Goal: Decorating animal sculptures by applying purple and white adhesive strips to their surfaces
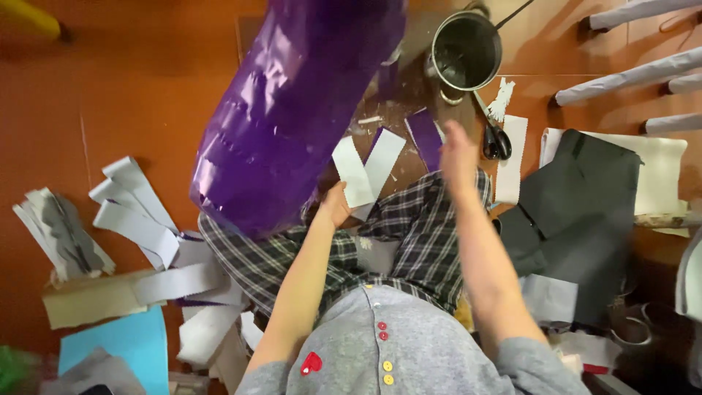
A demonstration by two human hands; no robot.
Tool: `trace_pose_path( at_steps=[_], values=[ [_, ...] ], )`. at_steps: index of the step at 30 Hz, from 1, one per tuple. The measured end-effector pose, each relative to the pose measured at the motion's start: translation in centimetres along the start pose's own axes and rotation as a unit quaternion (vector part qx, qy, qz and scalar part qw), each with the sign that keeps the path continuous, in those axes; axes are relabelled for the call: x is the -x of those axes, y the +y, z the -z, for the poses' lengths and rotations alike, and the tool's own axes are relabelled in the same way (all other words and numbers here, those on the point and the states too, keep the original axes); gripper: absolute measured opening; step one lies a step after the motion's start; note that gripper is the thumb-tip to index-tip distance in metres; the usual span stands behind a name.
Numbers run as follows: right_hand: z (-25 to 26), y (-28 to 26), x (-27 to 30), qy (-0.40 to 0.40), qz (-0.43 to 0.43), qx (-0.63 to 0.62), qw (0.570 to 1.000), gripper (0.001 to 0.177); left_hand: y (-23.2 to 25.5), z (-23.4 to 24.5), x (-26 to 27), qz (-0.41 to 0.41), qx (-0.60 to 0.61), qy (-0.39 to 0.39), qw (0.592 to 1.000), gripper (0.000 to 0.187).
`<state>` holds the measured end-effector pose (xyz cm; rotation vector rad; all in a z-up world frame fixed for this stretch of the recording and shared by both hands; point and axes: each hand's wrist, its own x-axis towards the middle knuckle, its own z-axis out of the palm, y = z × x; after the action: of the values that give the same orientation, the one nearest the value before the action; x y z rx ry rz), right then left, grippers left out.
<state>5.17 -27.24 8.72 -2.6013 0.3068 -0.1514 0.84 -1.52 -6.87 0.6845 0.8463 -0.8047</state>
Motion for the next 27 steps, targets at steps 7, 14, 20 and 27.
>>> trace_pose_path(
  at_steps=[7,14,20,27],
  values=[
    [6.7,-6.6,-4.0,-0.012,0.080,-0.021,0.997,0.032,3.2,-6.7,7.7,-0.078,0.051,-0.166,0.982,0.026],
    [3.4,-6.6,-0.2,-0.095,0.368,-0.222,0.898,0.011,4.0,-7.7,7.3,-0.262,-0.231,-0.100,0.932,0.053],
    [7.6,-11.3,0.5,-0.124,0.344,-0.306,0.879,0.013,7.4,-14.5,22.8,-0.614,-0.518,0.022,0.595,0.021],
    [12.5,-15.1,-2.7,-0.137,0.309,-0.416,0.845,0.013,14.8,-15.9,33.9,-0.713,-0.311,0.005,0.628,0.016]
  ],
)
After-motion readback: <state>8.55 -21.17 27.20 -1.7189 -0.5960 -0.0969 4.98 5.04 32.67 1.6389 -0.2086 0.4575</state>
